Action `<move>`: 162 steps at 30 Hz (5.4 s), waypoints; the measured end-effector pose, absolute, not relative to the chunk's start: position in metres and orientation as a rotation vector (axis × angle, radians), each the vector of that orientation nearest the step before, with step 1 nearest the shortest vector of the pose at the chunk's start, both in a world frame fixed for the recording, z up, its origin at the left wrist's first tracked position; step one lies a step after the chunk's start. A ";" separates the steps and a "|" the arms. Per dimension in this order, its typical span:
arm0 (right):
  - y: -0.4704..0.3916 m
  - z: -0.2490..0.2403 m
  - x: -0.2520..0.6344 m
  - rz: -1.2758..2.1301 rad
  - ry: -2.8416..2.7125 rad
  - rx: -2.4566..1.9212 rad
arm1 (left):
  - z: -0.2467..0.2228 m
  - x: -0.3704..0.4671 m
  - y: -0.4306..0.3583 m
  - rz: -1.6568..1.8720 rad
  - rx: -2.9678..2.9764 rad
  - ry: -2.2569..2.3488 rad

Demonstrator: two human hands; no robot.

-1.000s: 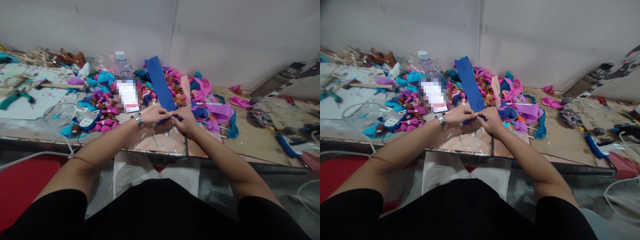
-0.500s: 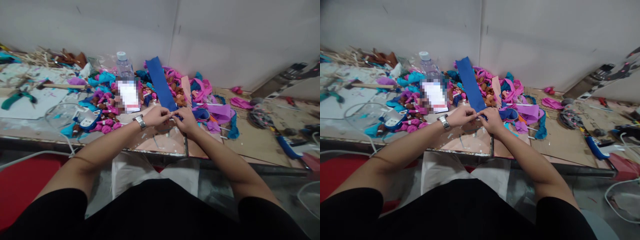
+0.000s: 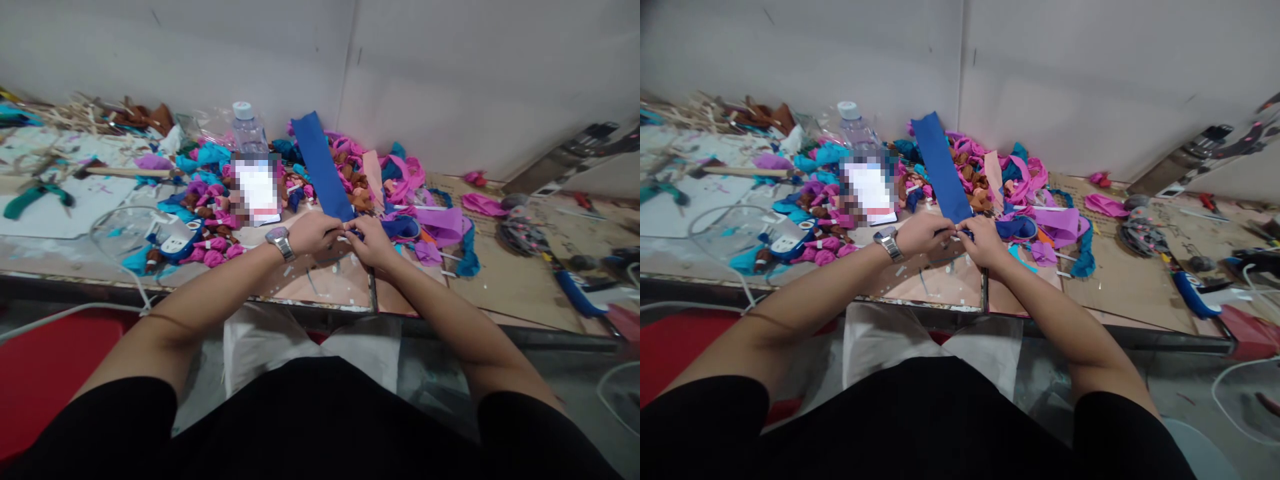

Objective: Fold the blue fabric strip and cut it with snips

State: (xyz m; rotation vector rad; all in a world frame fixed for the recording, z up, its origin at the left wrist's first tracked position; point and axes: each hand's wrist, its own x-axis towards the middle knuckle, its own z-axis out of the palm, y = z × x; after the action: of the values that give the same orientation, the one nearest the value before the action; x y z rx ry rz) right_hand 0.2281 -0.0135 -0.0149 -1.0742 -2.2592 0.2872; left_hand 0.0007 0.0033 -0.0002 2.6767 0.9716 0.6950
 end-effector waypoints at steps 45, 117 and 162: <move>-0.010 -0.009 0.235 0.168 -2.184 -1.040 | 0.006 -0.002 0.001 0.714 2.410 0.982; -0.011 -0.015 0.232 0.099 -2.254 -0.897 | 0.003 -0.001 0.005 0.639 2.198 0.861; -0.013 -0.017 0.225 0.178 -2.138 -1.031 | 0.015 -0.004 -0.008 1.037 2.461 1.743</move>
State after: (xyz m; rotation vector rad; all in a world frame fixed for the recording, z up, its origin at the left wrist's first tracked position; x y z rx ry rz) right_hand 0.2250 -0.0126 -0.0173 -1.0312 -2.1378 0.1785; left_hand -0.0045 -0.0084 0.0146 2.4612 1.7428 1.0373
